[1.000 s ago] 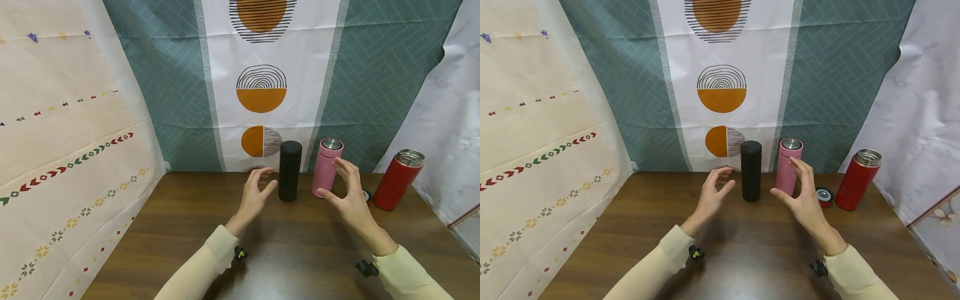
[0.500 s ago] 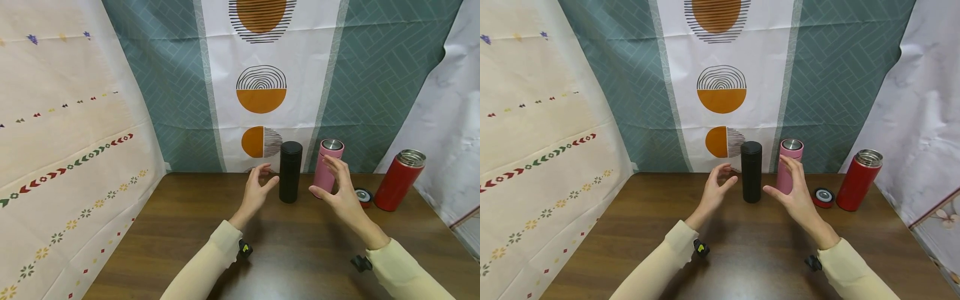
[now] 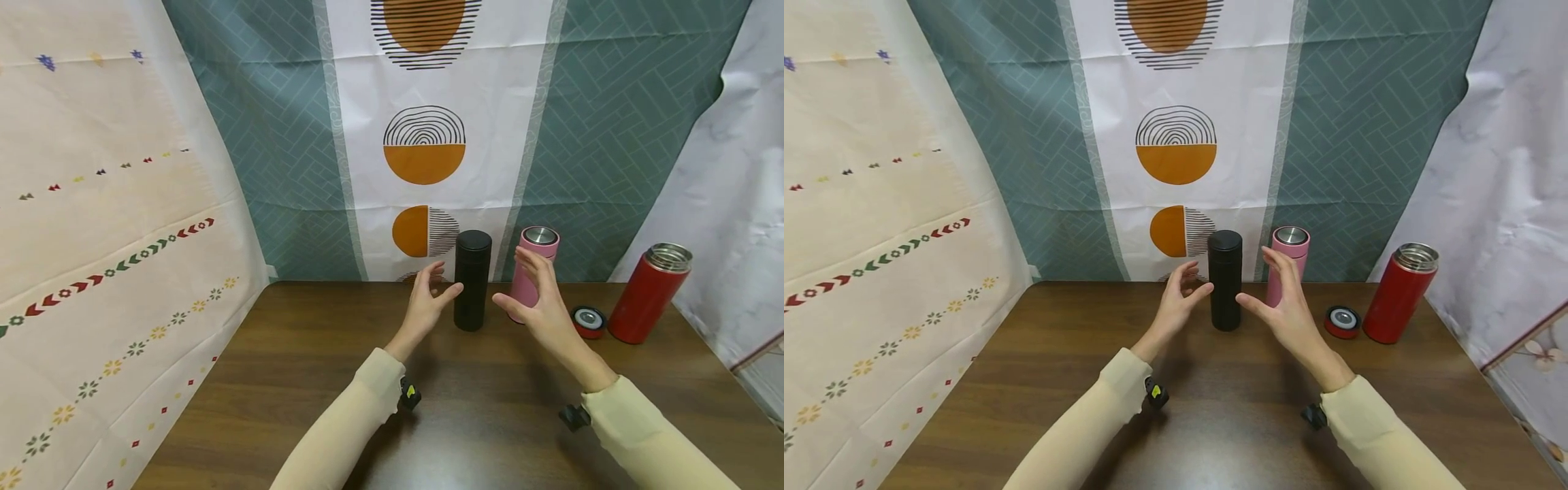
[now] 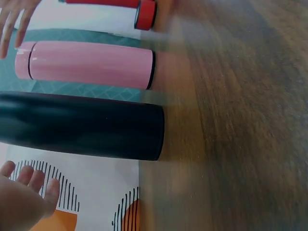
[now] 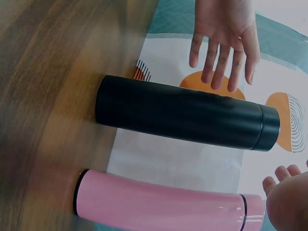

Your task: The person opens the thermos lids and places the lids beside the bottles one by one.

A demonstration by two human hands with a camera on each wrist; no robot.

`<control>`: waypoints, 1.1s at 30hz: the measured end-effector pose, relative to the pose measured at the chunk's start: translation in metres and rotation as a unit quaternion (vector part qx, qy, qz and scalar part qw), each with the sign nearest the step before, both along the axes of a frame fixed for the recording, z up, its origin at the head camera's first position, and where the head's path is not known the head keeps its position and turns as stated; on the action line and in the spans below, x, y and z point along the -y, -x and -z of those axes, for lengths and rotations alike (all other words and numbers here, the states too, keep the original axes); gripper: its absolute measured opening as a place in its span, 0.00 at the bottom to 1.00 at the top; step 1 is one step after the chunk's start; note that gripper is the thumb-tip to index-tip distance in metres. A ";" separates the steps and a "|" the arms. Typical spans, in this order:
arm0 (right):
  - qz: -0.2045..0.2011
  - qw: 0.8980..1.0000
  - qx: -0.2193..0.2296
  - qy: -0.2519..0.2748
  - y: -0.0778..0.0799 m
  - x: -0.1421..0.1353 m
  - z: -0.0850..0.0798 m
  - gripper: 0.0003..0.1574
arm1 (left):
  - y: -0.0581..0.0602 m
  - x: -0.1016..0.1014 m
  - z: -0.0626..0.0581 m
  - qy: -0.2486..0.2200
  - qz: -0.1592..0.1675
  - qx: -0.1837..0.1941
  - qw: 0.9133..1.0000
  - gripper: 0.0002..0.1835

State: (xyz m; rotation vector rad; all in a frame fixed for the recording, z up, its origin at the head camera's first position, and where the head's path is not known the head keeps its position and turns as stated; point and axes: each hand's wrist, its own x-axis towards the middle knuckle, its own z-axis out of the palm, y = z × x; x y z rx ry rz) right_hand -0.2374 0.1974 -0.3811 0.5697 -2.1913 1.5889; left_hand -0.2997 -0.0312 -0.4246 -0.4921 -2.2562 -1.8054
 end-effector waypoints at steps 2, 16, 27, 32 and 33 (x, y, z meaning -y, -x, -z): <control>-0.002 1.000 0.001 -0.002 0.003 0.000 0.000 0.57 | 0.004 -0.002 0.002 0.006 0.010 0.006 1.000 0.36; 0.000 1.000 -0.009 -0.015 0.024 0.007 -0.002 0.57 | 0.018 -0.017 0.003 0.044 0.025 0.045 0.998 0.45; -0.004 1.000 -0.005 -0.019 0.035 0.010 0.001 0.57 | 0.026 -0.029 0.009 0.043 0.016 0.070 0.996 0.47; 0.000 1.000 -0.012 -0.016 0.038 0.012 0.000 0.57 | 0.026 -0.034 0.007 0.057 0.005 0.069 0.996 0.47; 0.000 1.000 -0.013 -0.015 0.038 0.013 0.000 0.57 | 0.026 -0.034 0.007 0.058 0.002 0.068 0.996 0.47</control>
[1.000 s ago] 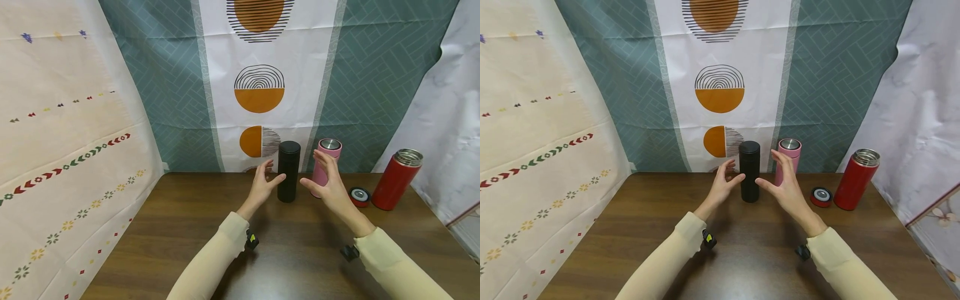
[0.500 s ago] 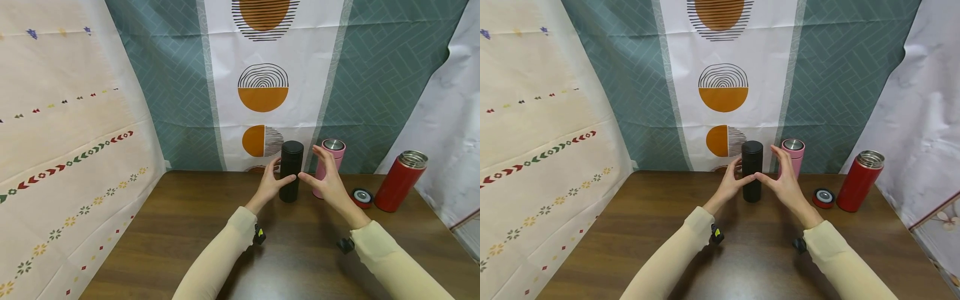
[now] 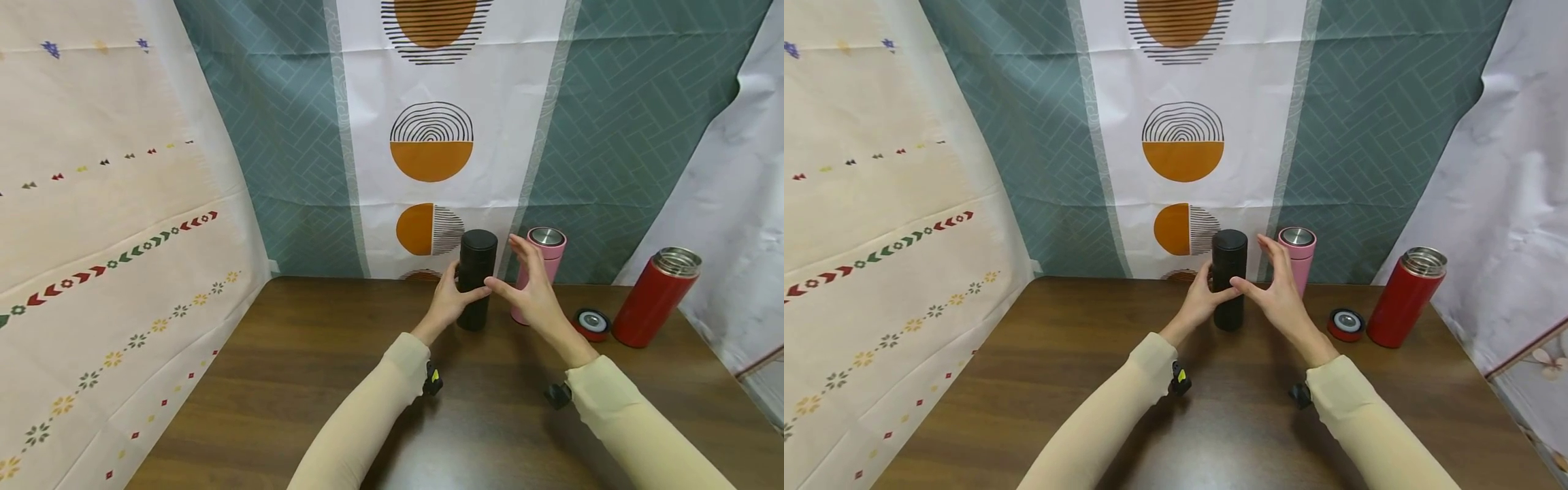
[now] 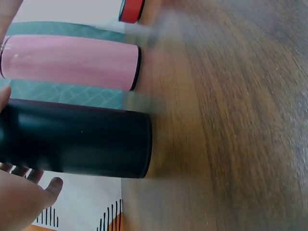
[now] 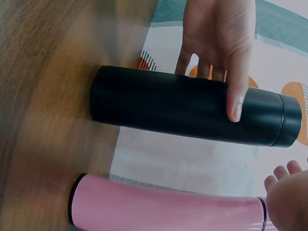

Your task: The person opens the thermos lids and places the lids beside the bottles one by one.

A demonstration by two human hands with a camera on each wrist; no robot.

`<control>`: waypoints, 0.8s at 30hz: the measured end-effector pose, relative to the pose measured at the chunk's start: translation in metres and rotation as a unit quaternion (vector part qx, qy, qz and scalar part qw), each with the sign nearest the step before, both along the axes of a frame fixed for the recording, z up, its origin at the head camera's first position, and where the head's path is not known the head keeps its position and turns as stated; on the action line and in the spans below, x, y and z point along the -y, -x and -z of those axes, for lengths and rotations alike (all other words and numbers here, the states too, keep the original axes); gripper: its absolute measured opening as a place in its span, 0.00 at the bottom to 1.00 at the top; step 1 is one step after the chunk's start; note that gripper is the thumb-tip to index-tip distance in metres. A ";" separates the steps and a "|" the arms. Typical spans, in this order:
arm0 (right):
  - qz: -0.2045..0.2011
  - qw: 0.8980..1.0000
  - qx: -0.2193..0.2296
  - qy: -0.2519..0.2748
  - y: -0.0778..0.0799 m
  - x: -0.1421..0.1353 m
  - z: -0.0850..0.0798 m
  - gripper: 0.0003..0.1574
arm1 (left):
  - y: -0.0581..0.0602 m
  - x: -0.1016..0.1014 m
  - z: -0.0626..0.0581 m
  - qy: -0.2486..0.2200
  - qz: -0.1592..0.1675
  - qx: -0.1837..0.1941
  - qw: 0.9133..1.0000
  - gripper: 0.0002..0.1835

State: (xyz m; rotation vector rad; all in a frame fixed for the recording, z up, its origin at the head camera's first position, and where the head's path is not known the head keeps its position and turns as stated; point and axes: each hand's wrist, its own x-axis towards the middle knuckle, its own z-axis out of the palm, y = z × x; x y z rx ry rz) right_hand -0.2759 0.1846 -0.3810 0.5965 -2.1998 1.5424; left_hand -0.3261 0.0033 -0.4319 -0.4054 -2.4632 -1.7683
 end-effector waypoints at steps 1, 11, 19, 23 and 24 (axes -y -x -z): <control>-0.001 1.000 -0.001 0.002 0.000 0.000 0.000 0.57 | 0.000 -0.001 0.000 -0.003 0.000 -0.001 1.000 0.46; 0.004 1.000 0.004 0.014 0.004 0.000 -0.002 0.59 | 0.002 -0.006 0.002 -0.021 -0.005 -0.013 1.000 0.42; -0.003 1.000 0.015 0.020 0.001 0.002 -0.009 0.56 | -0.003 -0.002 -0.001 -0.017 -0.015 -0.005 1.000 0.42; -0.021 0.999 0.014 0.032 -0.003 0.004 -0.013 0.55 | -0.008 0.004 -0.004 -0.022 -0.012 -0.004 1.000 0.43; -0.025 0.999 0.015 0.033 -0.004 0.005 -0.015 0.54 | -0.010 0.007 -0.006 -0.024 -0.011 -0.005 1.000 0.42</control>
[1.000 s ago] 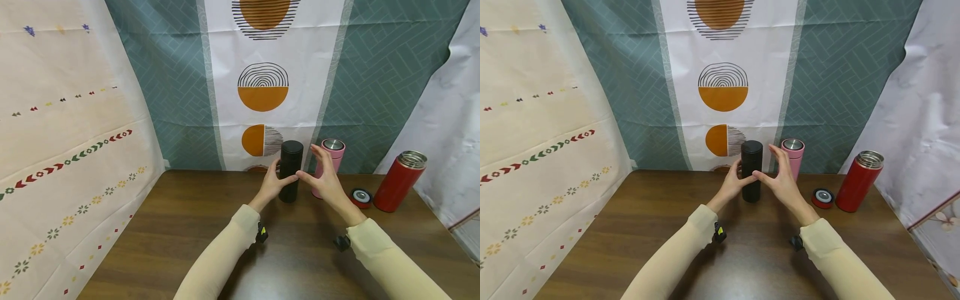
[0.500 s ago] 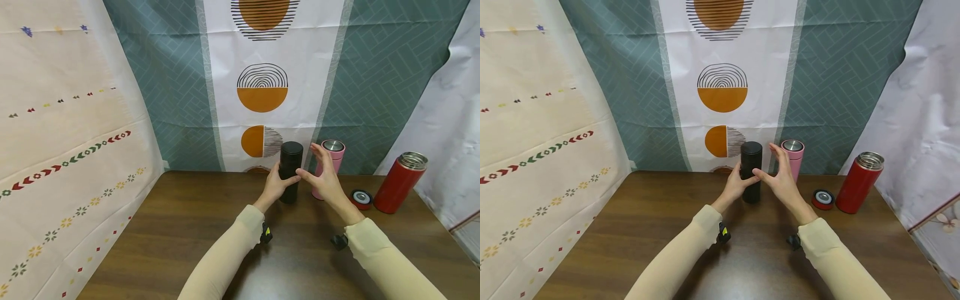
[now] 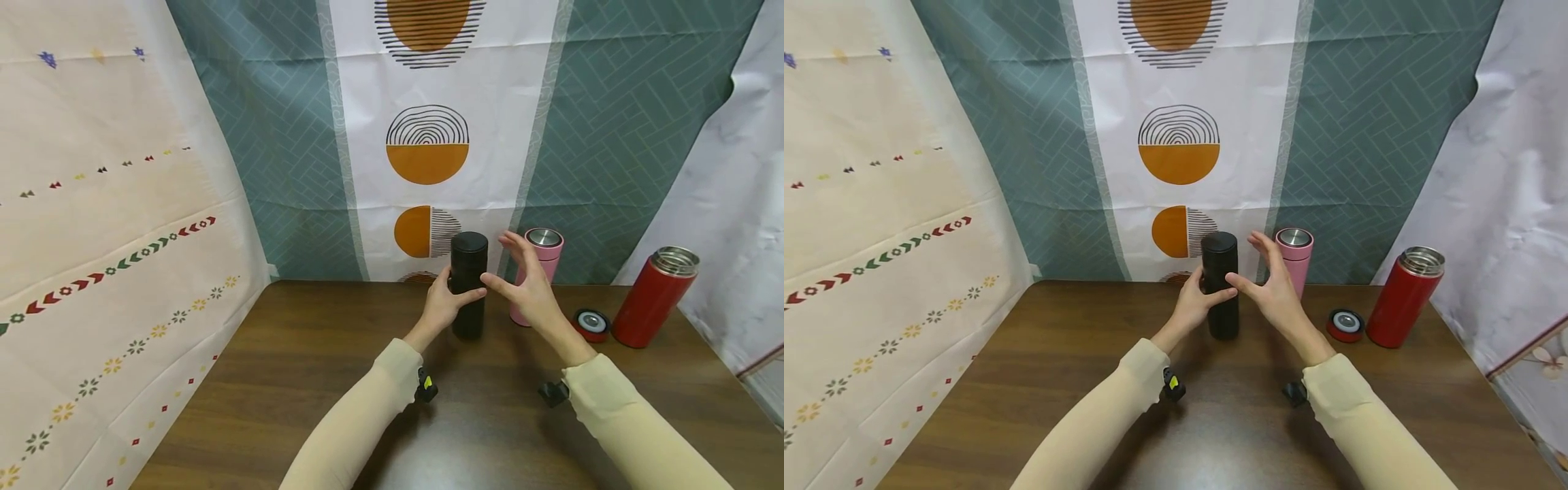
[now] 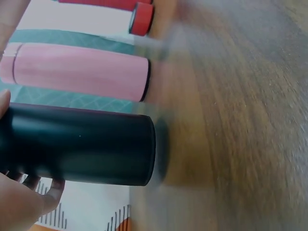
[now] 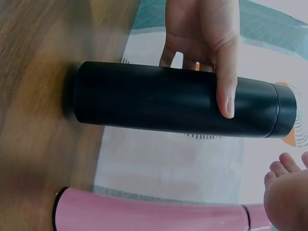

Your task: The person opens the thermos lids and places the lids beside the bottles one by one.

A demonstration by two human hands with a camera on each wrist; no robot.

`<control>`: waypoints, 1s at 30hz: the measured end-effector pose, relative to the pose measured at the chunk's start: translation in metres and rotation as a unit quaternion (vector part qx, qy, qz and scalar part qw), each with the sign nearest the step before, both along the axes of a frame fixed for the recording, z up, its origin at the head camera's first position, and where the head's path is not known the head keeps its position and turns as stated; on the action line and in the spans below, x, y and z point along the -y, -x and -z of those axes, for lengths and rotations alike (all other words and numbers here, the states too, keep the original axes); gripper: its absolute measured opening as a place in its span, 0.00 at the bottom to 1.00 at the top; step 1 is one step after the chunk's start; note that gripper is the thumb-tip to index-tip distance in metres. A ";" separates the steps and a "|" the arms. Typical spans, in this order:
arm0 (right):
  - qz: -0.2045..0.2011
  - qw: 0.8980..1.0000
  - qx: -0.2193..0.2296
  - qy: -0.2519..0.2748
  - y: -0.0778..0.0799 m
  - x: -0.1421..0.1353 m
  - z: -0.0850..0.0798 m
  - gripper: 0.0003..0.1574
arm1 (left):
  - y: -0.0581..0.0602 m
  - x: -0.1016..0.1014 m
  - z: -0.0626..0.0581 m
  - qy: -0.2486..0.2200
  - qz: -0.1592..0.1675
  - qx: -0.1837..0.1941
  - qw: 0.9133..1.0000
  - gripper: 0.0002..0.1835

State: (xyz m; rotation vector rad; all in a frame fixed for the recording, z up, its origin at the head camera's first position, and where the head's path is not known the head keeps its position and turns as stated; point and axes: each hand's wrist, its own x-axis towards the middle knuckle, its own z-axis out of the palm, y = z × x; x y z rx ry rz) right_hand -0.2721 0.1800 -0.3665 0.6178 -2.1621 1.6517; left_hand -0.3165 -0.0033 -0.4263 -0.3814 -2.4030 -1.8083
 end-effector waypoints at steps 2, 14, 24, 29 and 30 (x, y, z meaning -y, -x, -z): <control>-0.008 1.000 0.002 -0.003 -0.002 0.001 -0.002 0.54 | -0.004 0.005 -0.002 -0.003 0.005 0.001 1.000 0.41; -0.074 0.995 0.040 -0.061 -0.011 0.015 -0.015 0.53 | -0.035 0.035 -0.012 -0.007 0.049 0.006 0.999 0.37; -0.115 0.990 0.065 -0.053 -0.024 0.035 -0.018 0.49 | -0.062 0.061 -0.015 -0.005 0.066 0.013 0.998 0.36; -0.133 0.987 0.069 -0.054 -0.030 0.044 -0.018 0.47 | -0.072 0.070 -0.019 0.007 0.072 0.002 0.997 0.36; -0.135 0.987 0.070 -0.053 -0.031 0.046 -0.018 0.47 | -0.073 0.071 -0.019 0.008 0.074 0.001 0.997 0.36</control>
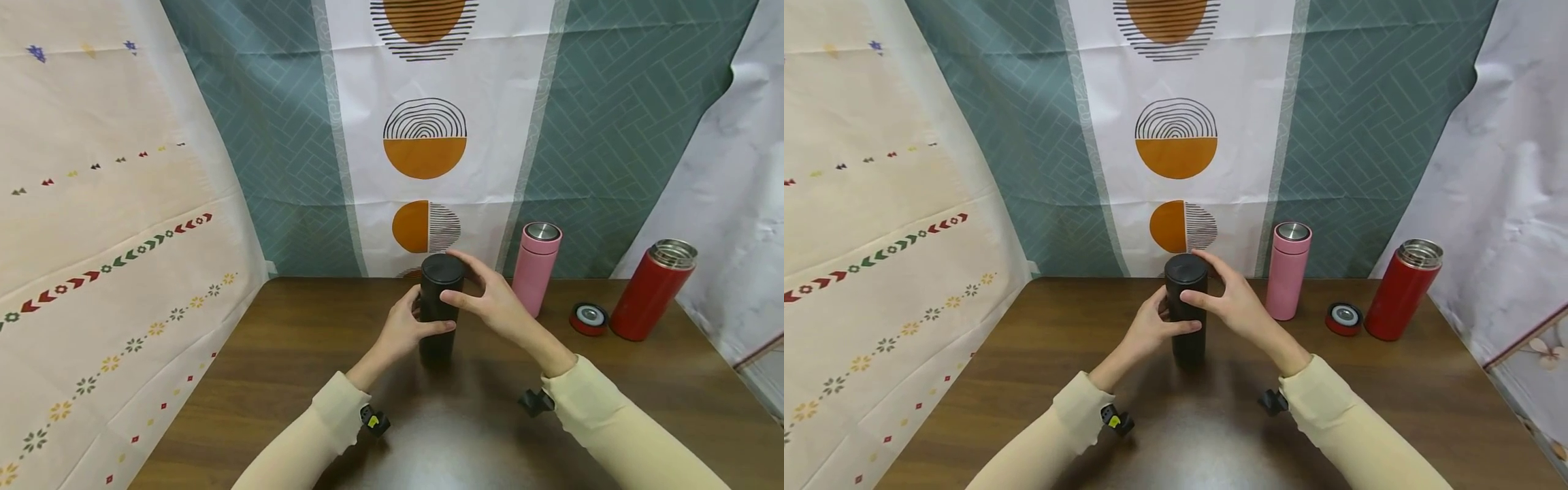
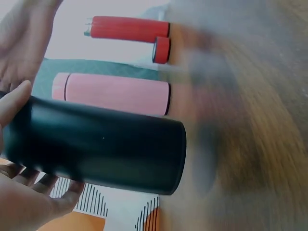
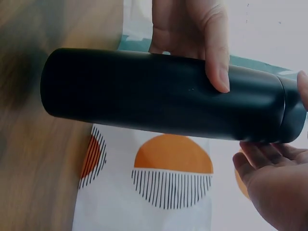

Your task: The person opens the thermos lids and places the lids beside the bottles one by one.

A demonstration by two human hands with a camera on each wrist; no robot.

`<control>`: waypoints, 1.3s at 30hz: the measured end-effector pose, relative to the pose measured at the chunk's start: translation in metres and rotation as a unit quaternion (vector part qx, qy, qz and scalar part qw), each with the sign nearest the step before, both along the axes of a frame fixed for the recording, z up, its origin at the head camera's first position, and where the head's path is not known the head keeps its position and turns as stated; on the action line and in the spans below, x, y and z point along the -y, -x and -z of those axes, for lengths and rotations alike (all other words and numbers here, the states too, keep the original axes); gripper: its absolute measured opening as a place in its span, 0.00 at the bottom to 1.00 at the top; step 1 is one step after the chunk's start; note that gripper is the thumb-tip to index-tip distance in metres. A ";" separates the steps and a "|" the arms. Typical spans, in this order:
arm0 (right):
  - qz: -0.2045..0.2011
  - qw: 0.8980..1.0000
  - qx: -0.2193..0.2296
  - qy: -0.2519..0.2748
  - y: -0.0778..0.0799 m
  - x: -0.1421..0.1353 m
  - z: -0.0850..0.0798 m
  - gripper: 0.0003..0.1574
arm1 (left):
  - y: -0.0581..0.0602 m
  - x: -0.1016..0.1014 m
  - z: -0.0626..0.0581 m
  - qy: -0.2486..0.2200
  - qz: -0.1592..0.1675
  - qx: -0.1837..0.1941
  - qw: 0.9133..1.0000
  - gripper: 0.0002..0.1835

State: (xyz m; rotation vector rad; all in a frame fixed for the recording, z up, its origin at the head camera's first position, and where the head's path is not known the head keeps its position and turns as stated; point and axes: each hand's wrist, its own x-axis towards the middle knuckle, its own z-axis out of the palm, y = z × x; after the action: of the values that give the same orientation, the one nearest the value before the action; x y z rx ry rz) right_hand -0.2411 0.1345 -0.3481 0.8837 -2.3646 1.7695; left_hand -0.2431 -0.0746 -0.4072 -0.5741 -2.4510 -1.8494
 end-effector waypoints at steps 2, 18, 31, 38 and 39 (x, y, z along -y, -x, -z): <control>-0.002 1.000 0.002 0.000 -0.001 0.002 0.000 0.47 | -0.002 0.001 0.000 -0.001 0.007 -0.001 1.000 0.36; 0.025 0.999 -0.003 -0.025 -0.009 0.005 0.004 0.41 | 0.002 0.012 0.013 0.019 0.130 0.012 0.991 0.40; 0.023 0.996 -0.023 -0.080 -0.016 0.002 0.010 0.43 | -0.002 0.005 0.022 0.013 0.125 -0.039 0.991 0.45; 0.064 0.988 -0.057 -0.128 -0.018 0.010 0.000 0.45 | -0.004 0.005 0.027 -0.007 0.092 -0.058 0.994 0.42; 0.070 0.988 -0.057 -0.127 -0.018 0.011 -0.001 0.44 | -0.004 0.005 0.028 -0.008 0.091 -0.062 0.994 0.42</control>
State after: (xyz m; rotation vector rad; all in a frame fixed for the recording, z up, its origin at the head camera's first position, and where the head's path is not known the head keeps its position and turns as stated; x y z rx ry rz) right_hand -0.2234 0.1239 -0.3471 0.7978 -2.5433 1.3525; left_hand -0.2393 -0.0795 -0.4352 -0.9112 -2.3716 -1.8298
